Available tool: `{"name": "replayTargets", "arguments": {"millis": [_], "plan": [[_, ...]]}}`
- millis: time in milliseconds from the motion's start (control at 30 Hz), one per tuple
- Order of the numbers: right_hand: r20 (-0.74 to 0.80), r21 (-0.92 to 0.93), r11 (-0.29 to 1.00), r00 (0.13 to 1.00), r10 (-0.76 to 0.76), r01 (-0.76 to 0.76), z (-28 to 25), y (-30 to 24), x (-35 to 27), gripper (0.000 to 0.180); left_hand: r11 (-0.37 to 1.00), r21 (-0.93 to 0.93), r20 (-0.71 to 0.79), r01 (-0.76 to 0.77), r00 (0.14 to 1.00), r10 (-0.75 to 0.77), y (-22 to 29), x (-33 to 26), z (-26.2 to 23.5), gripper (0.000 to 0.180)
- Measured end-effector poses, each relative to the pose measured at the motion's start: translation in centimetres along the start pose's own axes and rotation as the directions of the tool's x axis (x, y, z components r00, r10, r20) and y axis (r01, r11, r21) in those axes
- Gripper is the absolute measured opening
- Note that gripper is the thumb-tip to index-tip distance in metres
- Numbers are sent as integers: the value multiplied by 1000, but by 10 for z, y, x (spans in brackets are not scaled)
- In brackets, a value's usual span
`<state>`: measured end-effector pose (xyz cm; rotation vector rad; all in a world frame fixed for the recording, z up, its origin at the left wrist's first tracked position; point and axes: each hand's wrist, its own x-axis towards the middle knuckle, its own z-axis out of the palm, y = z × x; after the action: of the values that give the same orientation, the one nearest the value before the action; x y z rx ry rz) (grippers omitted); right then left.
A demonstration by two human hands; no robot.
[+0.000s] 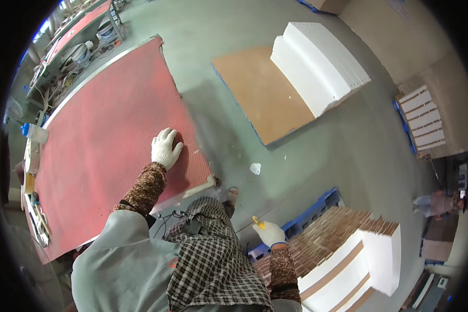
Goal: Moving and stacking white furniture panels from one pallet to another in a workshop.
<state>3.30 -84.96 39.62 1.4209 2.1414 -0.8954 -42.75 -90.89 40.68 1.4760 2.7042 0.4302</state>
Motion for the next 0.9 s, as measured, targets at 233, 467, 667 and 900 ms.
{"name": "replayTargets", "arguments": {"millis": [233,467,667,900], "plan": [[-152,9,995,984,95,-94,-94,-18,110,55,983,78,44,168,984,-172,14,95,4,59],[151,-10,978,968,-203,206,-114,-72,209,51,922,124,-298,367,900,-318,-3,129,40,62],[-49,109,984,989,-137,142,-151,-100,323,54,924,64,-284,378,894,-346,6,127,34,59],[-21,-15,996,996,85,-85,-216,-13,434,54,900,93,-221,426,890,-399,4,114,26,64]]}}
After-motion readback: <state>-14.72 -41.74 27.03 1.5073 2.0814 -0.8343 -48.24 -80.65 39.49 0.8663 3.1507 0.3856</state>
